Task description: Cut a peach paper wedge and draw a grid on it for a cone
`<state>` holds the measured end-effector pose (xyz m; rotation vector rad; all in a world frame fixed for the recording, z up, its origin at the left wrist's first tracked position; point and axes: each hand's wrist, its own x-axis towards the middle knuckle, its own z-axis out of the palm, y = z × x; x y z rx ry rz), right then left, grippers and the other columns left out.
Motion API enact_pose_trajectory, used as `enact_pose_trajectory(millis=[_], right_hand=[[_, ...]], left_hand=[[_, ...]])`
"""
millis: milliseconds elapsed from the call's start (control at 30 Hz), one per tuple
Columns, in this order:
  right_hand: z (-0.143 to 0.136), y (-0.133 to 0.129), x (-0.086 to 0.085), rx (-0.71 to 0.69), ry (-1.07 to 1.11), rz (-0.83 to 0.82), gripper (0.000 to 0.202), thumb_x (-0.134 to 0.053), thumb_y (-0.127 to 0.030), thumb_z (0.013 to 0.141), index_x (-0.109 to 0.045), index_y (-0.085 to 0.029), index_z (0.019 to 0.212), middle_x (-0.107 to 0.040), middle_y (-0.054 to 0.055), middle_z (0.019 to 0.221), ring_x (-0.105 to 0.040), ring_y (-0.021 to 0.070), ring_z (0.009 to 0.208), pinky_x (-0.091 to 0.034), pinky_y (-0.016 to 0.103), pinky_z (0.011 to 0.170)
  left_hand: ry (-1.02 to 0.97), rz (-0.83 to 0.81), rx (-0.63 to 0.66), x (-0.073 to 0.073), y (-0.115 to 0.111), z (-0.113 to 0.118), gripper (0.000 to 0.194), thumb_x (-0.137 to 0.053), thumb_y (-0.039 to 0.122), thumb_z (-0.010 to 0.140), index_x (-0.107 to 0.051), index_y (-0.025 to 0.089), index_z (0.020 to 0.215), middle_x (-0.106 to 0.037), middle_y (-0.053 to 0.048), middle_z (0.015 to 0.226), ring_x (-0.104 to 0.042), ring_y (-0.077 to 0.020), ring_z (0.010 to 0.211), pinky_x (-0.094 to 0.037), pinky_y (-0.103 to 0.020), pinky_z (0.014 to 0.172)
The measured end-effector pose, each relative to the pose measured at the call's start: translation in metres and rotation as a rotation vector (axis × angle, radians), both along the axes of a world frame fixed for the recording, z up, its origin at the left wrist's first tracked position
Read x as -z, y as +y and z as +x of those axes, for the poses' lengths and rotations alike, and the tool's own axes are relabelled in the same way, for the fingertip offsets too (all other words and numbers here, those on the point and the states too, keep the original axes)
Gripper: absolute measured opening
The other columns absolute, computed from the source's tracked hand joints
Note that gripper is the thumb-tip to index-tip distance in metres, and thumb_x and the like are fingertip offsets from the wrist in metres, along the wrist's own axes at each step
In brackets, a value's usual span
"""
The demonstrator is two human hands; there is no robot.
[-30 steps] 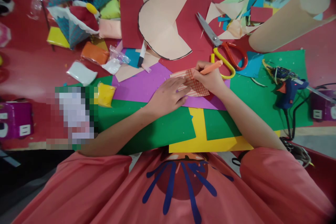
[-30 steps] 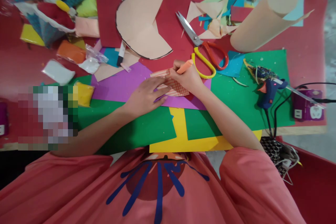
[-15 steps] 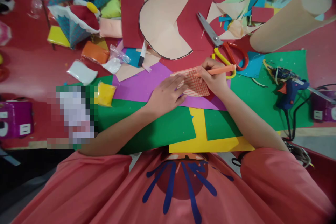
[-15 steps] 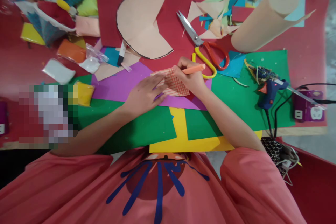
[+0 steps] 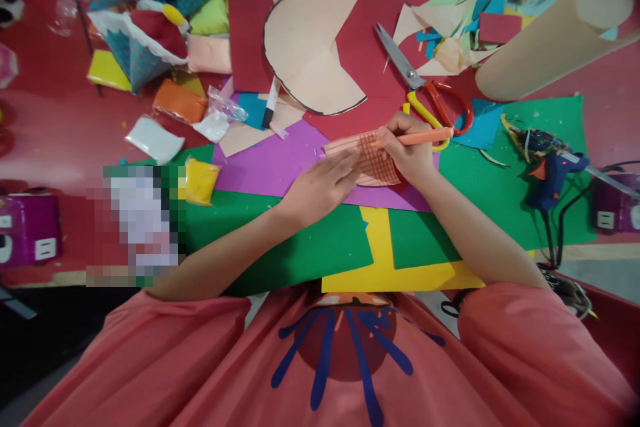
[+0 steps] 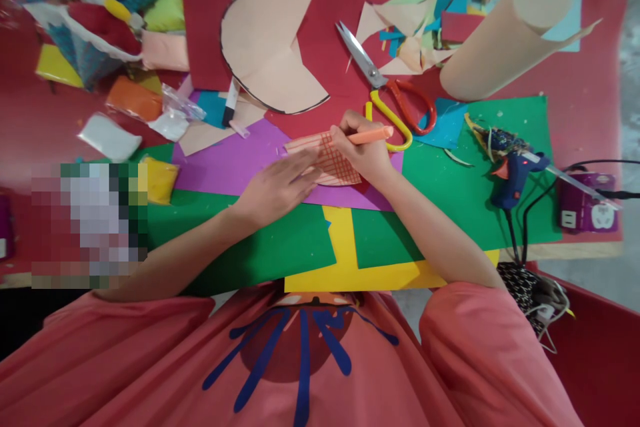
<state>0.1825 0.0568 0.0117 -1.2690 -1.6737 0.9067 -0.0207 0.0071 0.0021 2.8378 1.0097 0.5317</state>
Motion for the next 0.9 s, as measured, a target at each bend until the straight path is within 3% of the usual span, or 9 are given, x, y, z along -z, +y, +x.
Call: enact_pose_trajectory(millis=[100, 300, 467, 667, 900], right_hand=[[0.0007, -0.0011, 0.0017, 0.044, 0.062, -0.025, 0.036, -0.058, -0.036, 0.086, -0.038, -0.024, 0.058, -0.046, -0.002, 0.054, -0.042, 0.0125, 0.05, -0.035, 0.031, 0.048], [0.0012, 0.0019, 0.0028, 0.012, 0.221, -0.053, 0.03, -0.059, -0.041, 0.085, -0.047, -0.025, 0.064, -0.051, -0.002, 0.053, -0.046, 0.0129, 0.046, -0.036, 0.031, 0.046], [-0.0005, 0.0043, -0.0001, -0.083, 0.091, -0.143, 0.023, -0.064, -0.032, 0.082, -0.049, -0.024, 0.067, -0.052, -0.001, 0.06, -0.048, 0.0133, 0.056, -0.037, 0.029, 0.05], [-0.0037, 0.005, -0.0011, -0.115, 0.047, -0.208, 0.03, -0.064, -0.03, 0.083, -0.044, -0.023, 0.061, -0.047, -0.002, 0.056, -0.045, 0.0128, 0.054, -0.034, 0.029, 0.049], [-0.005, 0.0081, 0.0023, -0.163, 0.019, -0.134, 0.031, -0.062, -0.027, 0.084, -0.042, -0.023, 0.061, -0.046, -0.003, 0.057, -0.04, 0.0109, 0.053, -0.031, 0.029, 0.05]], left_hand=[[-0.041, 0.023, 0.077, 0.0019, 0.0022, -0.0023, 0.027, -0.046, 0.012, 0.097, -0.064, 0.012, 0.116, -0.066, -0.014, 0.128, -0.061, -0.0231, 0.122, -0.054, -0.036, 0.1], [-0.032, -0.036, -0.014, 0.007, 0.0068, -0.0044, 0.027, -0.047, 0.017, 0.098, -0.063, 0.012, 0.119, -0.064, -0.015, 0.129, -0.059, -0.0258, 0.124, -0.053, -0.041, 0.102], [-0.019, -0.047, -0.011, 0.0064, 0.0069, -0.0023, 0.026, -0.047, 0.022, 0.098, -0.064, 0.014, 0.116, -0.062, -0.016, 0.132, -0.058, -0.0273, 0.126, -0.054, -0.044, 0.101], [-0.033, 0.017, -0.008, 0.0013, 0.006, 0.0011, 0.027, -0.047, 0.025, 0.098, -0.066, 0.011, 0.113, -0.067, -0.017, 0.123, -0.062, -0.0279, 0.12, -0.057, -0.041, 0.097], [-0.011, -0.084, -0.023, -0.0004, 0.0059, 0.0014, 0.03, -0.044, 0.027, 0.099, -0.065, 0.014, 0.116, -0.064, -0.017, 0.128, -0.057, -0.028, 0.127, -0.054, -0.044, 0.101]])
